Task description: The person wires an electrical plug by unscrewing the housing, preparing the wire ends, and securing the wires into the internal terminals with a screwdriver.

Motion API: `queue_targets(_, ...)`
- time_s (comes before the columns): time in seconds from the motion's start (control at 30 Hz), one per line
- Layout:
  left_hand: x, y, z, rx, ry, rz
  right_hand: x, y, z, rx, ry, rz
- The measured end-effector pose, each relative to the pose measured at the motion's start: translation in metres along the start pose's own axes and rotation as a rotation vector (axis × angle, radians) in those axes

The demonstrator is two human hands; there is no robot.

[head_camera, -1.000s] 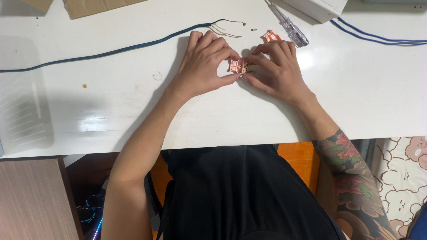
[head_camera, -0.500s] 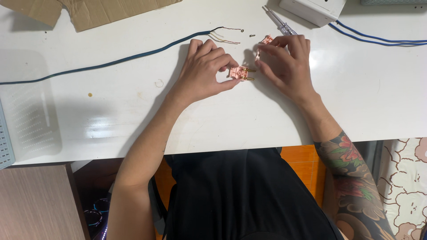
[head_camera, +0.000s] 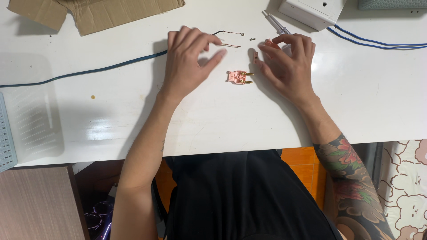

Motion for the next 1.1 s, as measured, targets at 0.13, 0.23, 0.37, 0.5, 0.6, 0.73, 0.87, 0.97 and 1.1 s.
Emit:
queue_targets(0.13, -0.004, 0.008, 0.013, 0.045, -0.095, 0.003, -0.002, -0.005, -0.001, 0.067, -0.010, -0.054)
queue_targets(0.23, -0.010, 0.023, 0.019, 0.215, -0.091, 0.068, -0.004, -0.009, -0.004, 0.047, 0.018, -0.102)
queue_targets(0.37, -0.009, 0.024, 0.016, 0.253, -0.060, 0.035, -0.005, -0.011, -0.007, 0.051, 0.043, -0.116)
queue_targets(0.5, -0.009, 0.023, 0.016, 0.242, -0.069, 0.000, -0.006, -0.012, -0.010, 0.076, 0.059, -0.127)
queue_targets(0.6, -0.009, 0.025, 0.018, 0.200, -0.083, 0.015, -0.006, -0.014, -0.011, 0.057, 0.068, -0.121)
queue_targets(0.73, -0.007, 0.022, 0.016, 0.174, -0.063, 0.006, -0.007, -0.014, -0.016, 0.042, 0.069, -0.124)
queue_targets(0.87, -0.007, 0.025, 0.014, 0.136, -0.053, 0.001, -0.009, -0.013, -0.017, 0.057, 0.069, -0.125)
queue_targets(0.97, -0.009, 0.029, 0.018, 0.045, -0.091, 0.029, -0.008, -0.013, -0.017, 0.045, 0.068, -0.127)
queue_targets(1.1, -0.012, 0.032, 0.023, -0.071, -0.121, 0.020, -0.009, -0.013, -0.019, 0.065, 0.094, -0.113)
Point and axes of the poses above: each hand's wrist, its own x-axis towards the middle knuckle, its own y-axis out of the palm, z = x × y, the point moved 9 cm from there along x, towards the middle knuckle, and after that the axes turned 13 degrees about x, right-handed, at the moved point
